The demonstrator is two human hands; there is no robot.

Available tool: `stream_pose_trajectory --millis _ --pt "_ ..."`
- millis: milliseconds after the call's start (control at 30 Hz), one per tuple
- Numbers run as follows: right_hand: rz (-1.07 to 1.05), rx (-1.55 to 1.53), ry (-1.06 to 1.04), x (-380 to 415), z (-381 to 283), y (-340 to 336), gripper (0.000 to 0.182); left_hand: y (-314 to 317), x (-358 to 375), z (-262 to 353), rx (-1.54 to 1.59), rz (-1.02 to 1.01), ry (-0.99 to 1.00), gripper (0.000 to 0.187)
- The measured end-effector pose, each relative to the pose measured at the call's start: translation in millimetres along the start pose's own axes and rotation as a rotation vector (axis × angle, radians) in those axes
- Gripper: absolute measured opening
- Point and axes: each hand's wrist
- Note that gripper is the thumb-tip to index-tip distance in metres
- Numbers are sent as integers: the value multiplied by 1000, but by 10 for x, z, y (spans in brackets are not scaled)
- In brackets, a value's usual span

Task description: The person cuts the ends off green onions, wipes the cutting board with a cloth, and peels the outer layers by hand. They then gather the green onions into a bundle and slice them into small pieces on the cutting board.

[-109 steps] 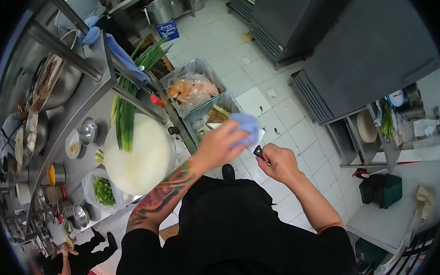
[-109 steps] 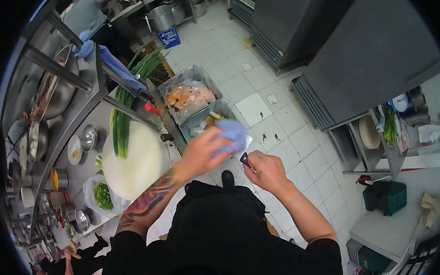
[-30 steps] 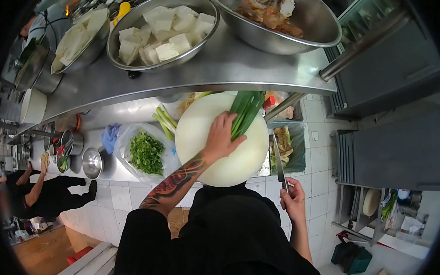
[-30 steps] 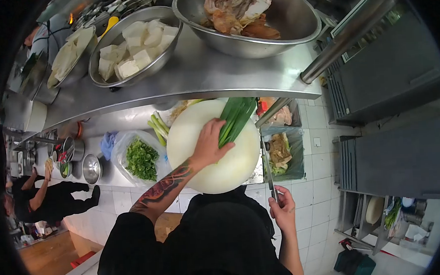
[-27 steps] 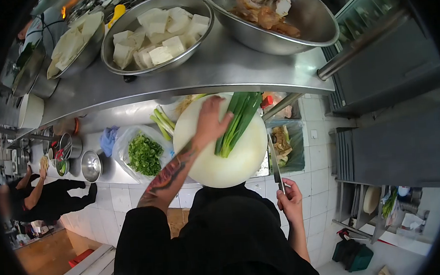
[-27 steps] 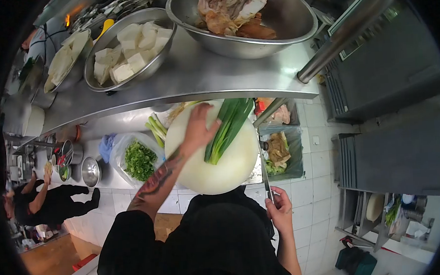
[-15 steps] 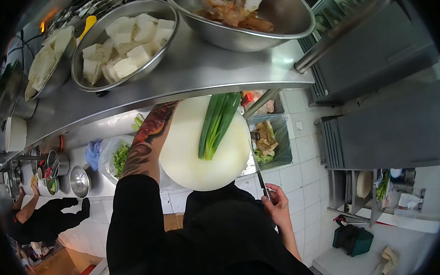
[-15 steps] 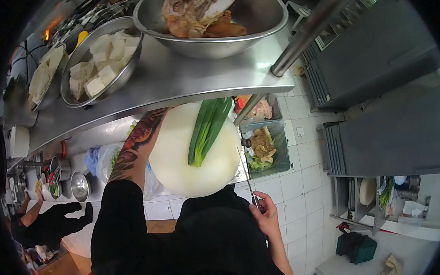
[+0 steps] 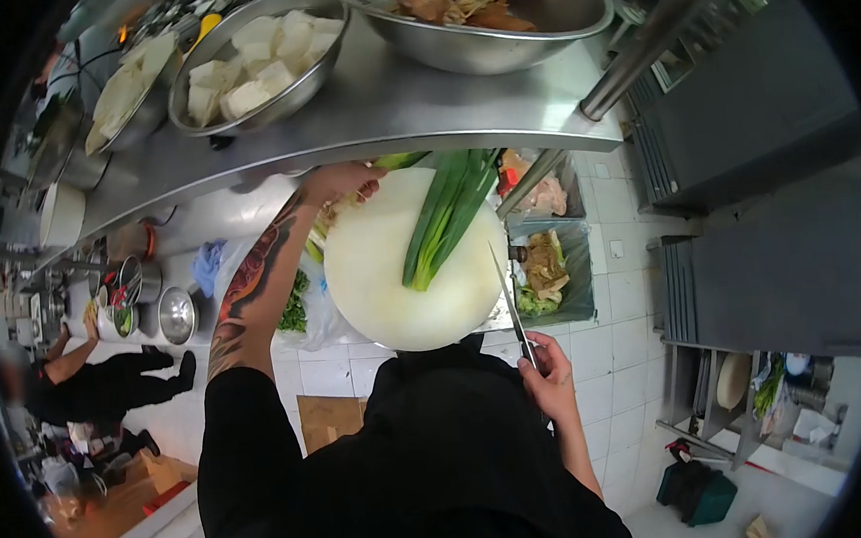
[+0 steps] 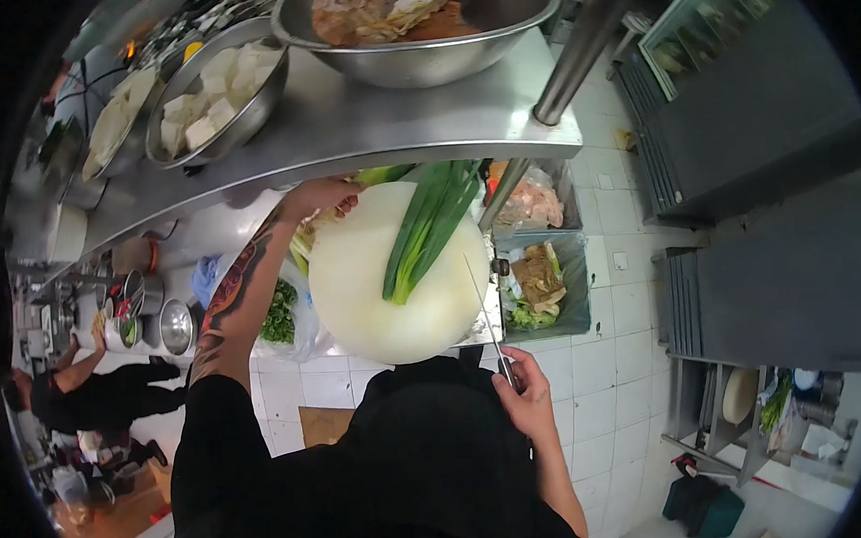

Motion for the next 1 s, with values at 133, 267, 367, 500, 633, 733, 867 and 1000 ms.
stream_pose_trajectory --millis 133,267,367,500,633,733,867,1000 --pt "-197 -7 18 -196 -217 67 48 609 868 -147 234 171 110 45" --pt "-402 -37 -16 -434 -306 123 50 1104 1304 -613 -61 406 120 49" --pt "-521 -50 3 -593 -381 199 50 1485 1655 -790 -399 697 228 53" --pt "-677 -67 78 -755 -430 323 51 1840 2110 -691 -445 772 161 64" --pt "-780 -184 113 -842 -473 556 55 2225 2327 -831 -358 840 236 68" --pt "-835 -236 47 -879 -531 849 55 2408 2418 -997 -405 977 310 61" --pt "-684 157 16 -1095 -58 1101 48 2466 2520 -1133 -252 914 355 51" --pt "-639 347 -349 -955 119 1283 43 2479 2515 -1284 -55 905 392 36"
Point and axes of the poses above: each hand's wrist, its own x-axis away from the middle knuckle, its own y-axis out of the palm, z = x × y, and after that the axes turned 9 degrees about -x, right-handed
